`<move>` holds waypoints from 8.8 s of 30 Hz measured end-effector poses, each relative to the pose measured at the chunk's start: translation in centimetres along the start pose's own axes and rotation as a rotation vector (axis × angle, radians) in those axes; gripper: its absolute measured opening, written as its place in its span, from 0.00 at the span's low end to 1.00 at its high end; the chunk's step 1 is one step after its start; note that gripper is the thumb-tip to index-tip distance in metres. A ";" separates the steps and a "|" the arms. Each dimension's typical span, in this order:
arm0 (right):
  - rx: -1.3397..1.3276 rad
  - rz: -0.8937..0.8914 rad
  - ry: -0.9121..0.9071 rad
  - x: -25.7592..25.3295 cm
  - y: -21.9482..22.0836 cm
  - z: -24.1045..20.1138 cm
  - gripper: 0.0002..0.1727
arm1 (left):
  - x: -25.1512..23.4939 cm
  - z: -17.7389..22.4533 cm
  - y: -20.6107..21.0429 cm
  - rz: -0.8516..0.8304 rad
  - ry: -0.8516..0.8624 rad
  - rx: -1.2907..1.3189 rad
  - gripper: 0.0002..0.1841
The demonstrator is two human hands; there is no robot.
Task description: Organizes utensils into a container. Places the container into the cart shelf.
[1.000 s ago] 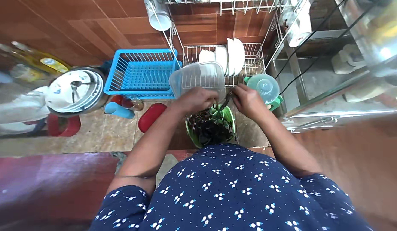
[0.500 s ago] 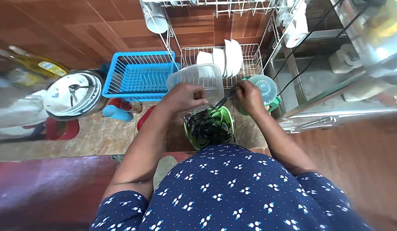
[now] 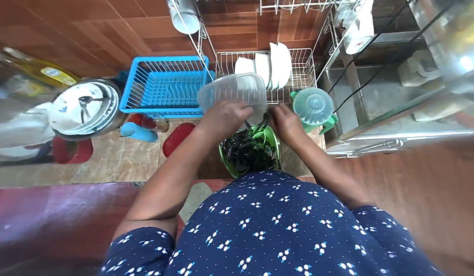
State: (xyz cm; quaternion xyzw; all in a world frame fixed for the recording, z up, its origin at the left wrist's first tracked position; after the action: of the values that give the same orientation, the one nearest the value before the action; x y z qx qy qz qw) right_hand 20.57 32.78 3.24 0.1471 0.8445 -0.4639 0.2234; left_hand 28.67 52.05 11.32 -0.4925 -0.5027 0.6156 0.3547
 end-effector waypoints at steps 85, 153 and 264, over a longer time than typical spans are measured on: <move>-0.105 0.042 -0.340 -0.1 -2.8 -3.8 0.10 | 6.1 2.6 6.3 -0.311 -0.798 0.123 0.37; -0.116 -0.588 -0.266 -2.0 6.1 0.1 0.26 | 12.6 2.4 9.1 0.193 -0.559 0.312 0.13; 0.128 0.118 -0.188 -0.3 -3.6 -1.4 0.07 | 0.2 -0.3 8.4 -0.367 -0.467 0.528 0.19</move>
State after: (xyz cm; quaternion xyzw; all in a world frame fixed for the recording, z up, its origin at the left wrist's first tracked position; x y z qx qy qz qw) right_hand 18.88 32.12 6.63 0.1663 0.7785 -0.5145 0.3186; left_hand 29.43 50.25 3.10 -0.1331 -0.4741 0.7454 0.4494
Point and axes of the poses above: each hand's wrist, its own x-axis away from the middle knuckle, its own y-axis out of the palm, z = x × y, the point moved 2 cm from there along -x, towards the middle knuckle, and after that the axes turned 5 degrees about z, right-handed, at the moved point
